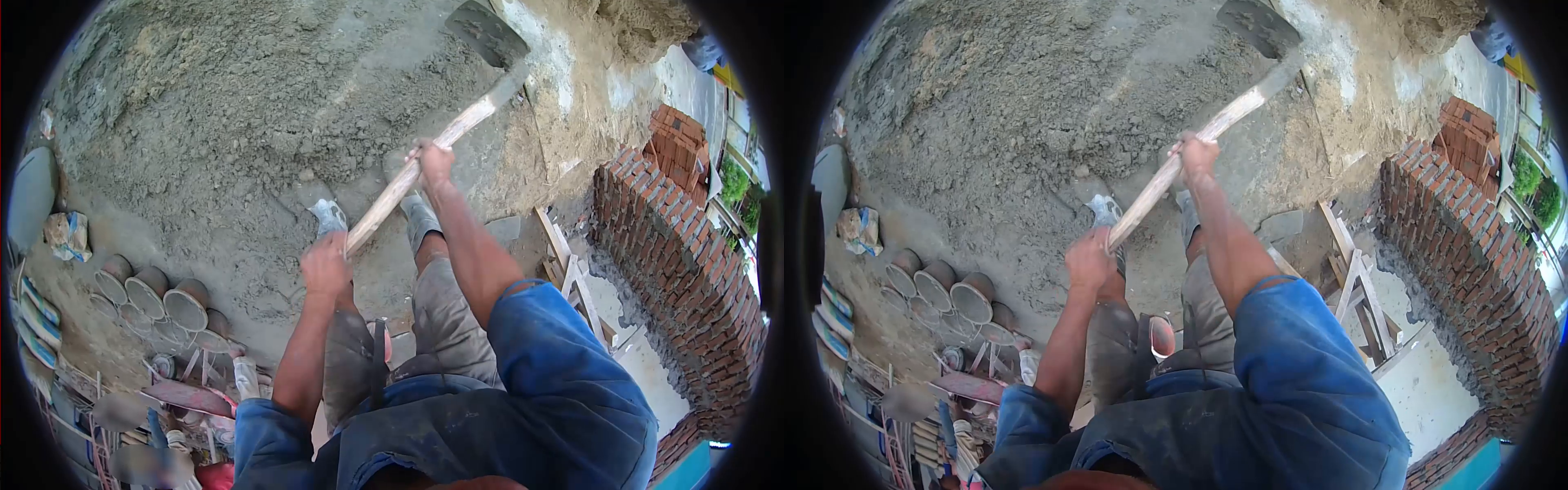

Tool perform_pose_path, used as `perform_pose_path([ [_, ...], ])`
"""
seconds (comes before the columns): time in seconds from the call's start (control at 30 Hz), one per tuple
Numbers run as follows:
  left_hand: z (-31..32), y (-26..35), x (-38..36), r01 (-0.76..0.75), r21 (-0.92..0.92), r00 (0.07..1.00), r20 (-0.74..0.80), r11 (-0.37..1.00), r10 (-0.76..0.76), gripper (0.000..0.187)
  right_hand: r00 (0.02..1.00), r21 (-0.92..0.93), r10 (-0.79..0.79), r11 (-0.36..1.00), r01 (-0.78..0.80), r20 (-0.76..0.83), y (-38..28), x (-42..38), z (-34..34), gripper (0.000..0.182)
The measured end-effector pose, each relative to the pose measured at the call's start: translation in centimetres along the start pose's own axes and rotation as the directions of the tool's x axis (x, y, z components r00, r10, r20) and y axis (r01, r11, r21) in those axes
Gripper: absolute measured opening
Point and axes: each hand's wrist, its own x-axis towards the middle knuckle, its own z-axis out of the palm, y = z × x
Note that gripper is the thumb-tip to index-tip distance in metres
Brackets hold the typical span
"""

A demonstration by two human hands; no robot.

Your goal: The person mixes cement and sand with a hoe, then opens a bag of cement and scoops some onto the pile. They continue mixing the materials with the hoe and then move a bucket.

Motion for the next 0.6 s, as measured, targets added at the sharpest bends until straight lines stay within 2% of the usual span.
perform_pose_path([
  [0.07,0.6,4.0,6.7,-0.088,0.027,0.996,0.026,0.996,0.087,0.018,0.992,-0.064,-0.040,0.997,0.033,-0.120,-4.4,6.7,-1.1,0.007],
  [0.13,0.8,5.7,8.4,-0.061,0.038,0.990,0.128,0.997,0.056,0.017,0.964,-0.205,0.069,0.971,-0.124,-0.257,-5.6,8.5,-1.6,0.005],
  [0.17,0.4,4.7,7.0,-0.020,0.035,0.991,0.134,0.999,0.015,0.017,0.966,-0.233,0.089,0.961,-0.147,-0.242,-3.5,7.6,-1.6,0.005],
  [0.23,-2.1,1.8,3.0,-0.033,0.123,0.979,0.202,0.992,0.007,0.017,0.930,-0.040,0.301,0.948,-0.316,-0.209,1.4,3.8,-1.7,0.011],
  [0.3,-5.6,-2.7,-1.9,-0.011,0.240,0.977,0.207,0.971,-0.040,0.019,0.889,0.034,0.408,0.911,-0.410,-0.210,7.5,-1.8,0.6,0.012],
  [0.37,-10.6,-5.8,-6.2,0.033,0.275,0.956,0.272,0.961,-0.111,0.022,0.833,0.053,0.499,0.863,-0.502,-0.241,10.0,-9.1,4.4,0.004],
  [0.43,-12.7,-7.8,-11.6,0.144,0.281,0.926,0.300,0.949,-0.230,0.023,0.833,-0.061,0.501,0.848,-0.527,-0.234,13.0,-14.3,5.9,0.007],
  [0.47,-13.3,-8.2,-14.6,0.190,0.269,0.931,0.257,0.944,-0.260,0.024,0.837,-0.078,0.519,0.840,-0.537,-0.174,14.4,-16.7,5.7,0.008],
  [0.5,-13.6,-8.1,-17.7,0.231,0.253,0.934,0.214,0.939,-0.287,0.026,0.867,-0.087,0.491,0.863,-0.497,-0.082,15.0,-19.6,5.1,0.009],
  [0.57,-13.4,-7.2,-23.9,0.361,0.200,0.895,0.201,0.911,-0.399,0.028,0.829,-0.104,0.556,0.823,-0.558,-0.050,15.3,-24.4,3.4,0.010],
  [0.6,-12.6,-6.6,-27.1,0.417,0.124,0.880,0.194,0.900,-0.434,0.029,0.837,-0.200,0.546,0.816,-0.542,-0.040,15.6,-26.5,1.8,0.012],
])
